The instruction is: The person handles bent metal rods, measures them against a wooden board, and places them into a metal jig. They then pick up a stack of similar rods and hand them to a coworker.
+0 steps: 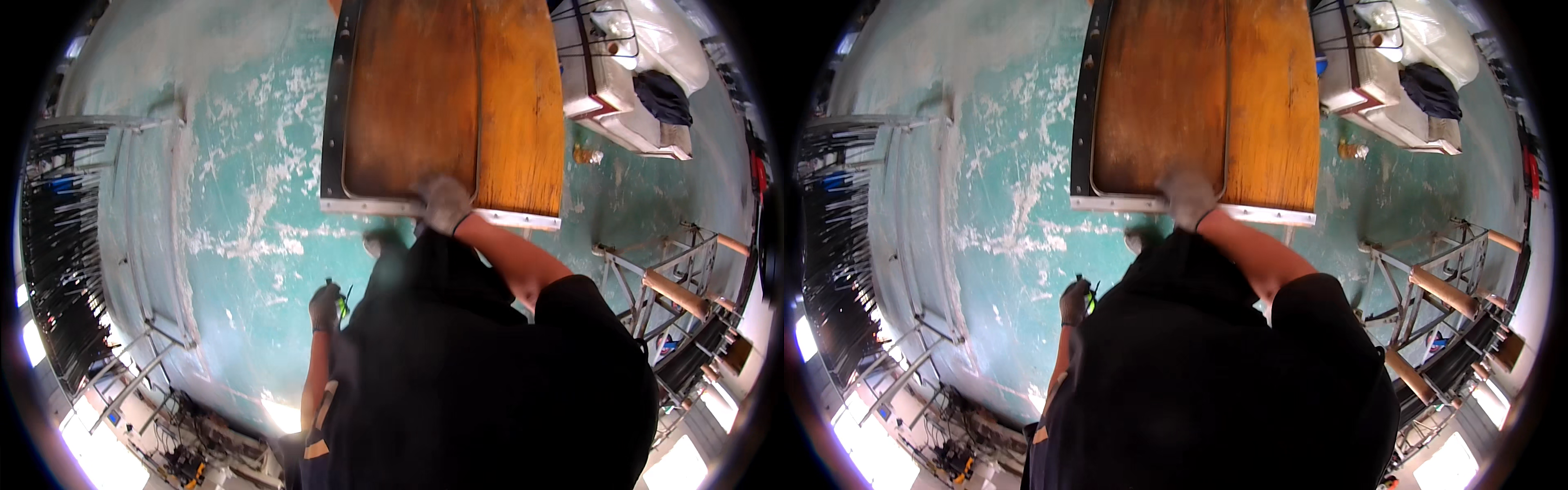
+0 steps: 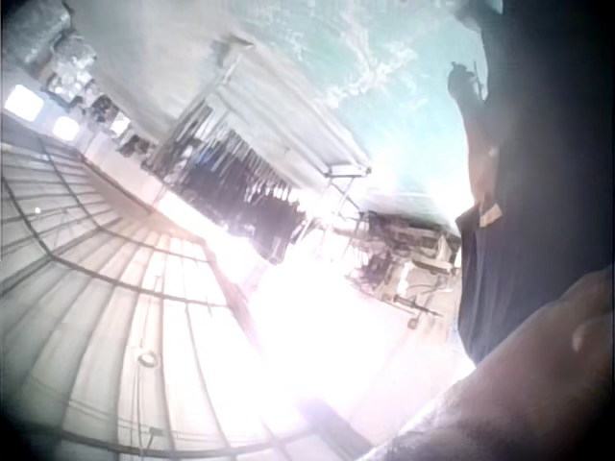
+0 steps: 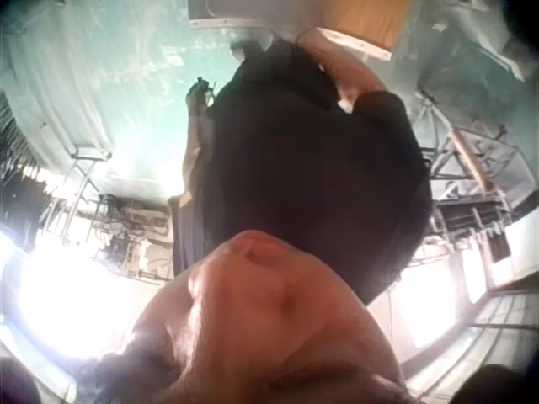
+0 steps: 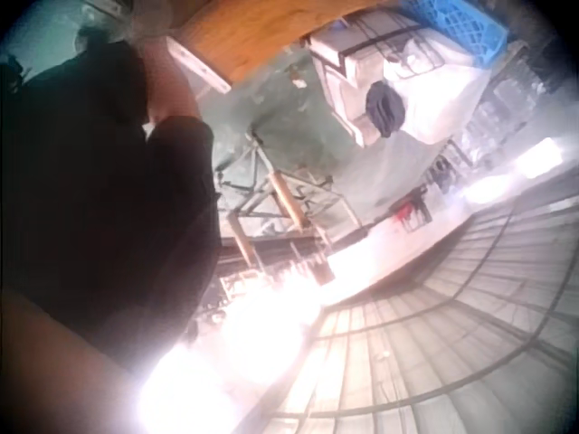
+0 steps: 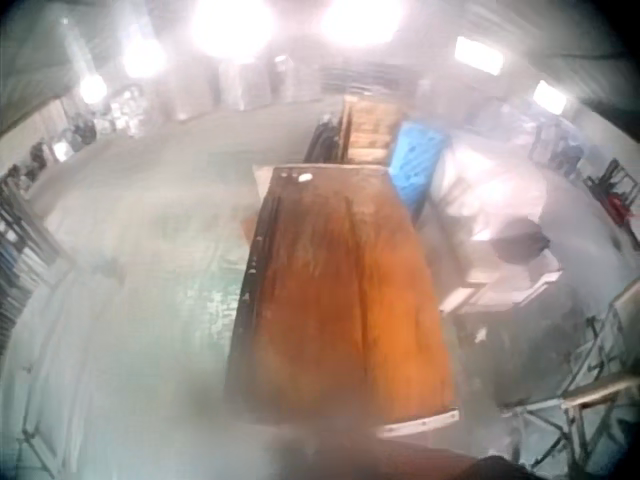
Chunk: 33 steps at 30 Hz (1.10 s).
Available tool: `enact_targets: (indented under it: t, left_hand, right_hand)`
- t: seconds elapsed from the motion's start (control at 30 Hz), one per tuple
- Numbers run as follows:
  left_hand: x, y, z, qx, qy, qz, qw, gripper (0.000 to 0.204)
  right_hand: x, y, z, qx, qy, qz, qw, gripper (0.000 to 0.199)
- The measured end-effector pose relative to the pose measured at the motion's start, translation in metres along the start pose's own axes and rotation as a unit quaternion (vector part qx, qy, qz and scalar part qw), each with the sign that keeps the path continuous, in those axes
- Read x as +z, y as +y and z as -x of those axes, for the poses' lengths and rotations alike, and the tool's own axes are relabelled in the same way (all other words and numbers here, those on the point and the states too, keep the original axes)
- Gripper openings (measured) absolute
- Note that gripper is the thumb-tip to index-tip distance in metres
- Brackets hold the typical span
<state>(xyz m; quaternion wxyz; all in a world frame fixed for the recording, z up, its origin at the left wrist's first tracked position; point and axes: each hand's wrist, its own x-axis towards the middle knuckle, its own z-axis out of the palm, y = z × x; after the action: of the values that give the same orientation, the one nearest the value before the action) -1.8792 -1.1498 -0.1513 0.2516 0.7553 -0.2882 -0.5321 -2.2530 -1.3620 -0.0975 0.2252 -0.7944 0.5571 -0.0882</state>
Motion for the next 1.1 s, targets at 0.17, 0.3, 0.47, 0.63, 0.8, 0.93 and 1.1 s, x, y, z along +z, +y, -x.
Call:
enact_targets:
  t: [0.17, 0.3, 0.47, 0.63, 0.8, 0.93, 1.1]
  left_hand:
    - [-0.012, -0.021, -0.008, 0.002, -0.001, 0.072, 0.997, 0.02]
    - [-0.012, -0.08, -0.02, 0.17, 0.008, -0.09, 0.981, 0.025]
    - [0.011, -0.062, 0.006, 0.003, 0.052, -0.046, 0.998, 0.017]
    - [0.032, -0.079, 0.031, -0.13, 0.136, 0.039, 0.981, 0.024]
    - [0.034, -0.043, 0.072, -0.242, 0.185, 0.165, 0.938, 0.043]
    - [0.023, -0.067, 0.081, -0.263, 0.208, 0.253, 0.908, 0.048]
    - [-0.04, -0.056, 0.105, -0.244, 0.206, 0.307, 0.897, 0.056]
  right_hand:
    - [0.009, -0.033, -0.01, 0.072, -0.067, 0.03, 0.995, 0.03]
    - [-0.003, -0.039, -0.026, 0.059, -0.157, 0.029, 0.985, 0.034]
    - [-0.028, -0.067, -0.02, 0.066, -0.153, -0.037, 0.985, 0.031]
    - [-0.056, -0.112, -0.056, -0.078, -0.015, -0.18, 0.98, 0.024]
    - [-0.133, -0.197, -0.11, -0.125, 0.094, -0.262, 0.952, 0.026]
    - [-0.204, -0.31, -0.106, -0.104, 0.217, -0.441, 0.865, 0.025]
    - [-0.204, -0.39, -0.116, -0.45, 0.476, -0.093, 0.75, 0.02]
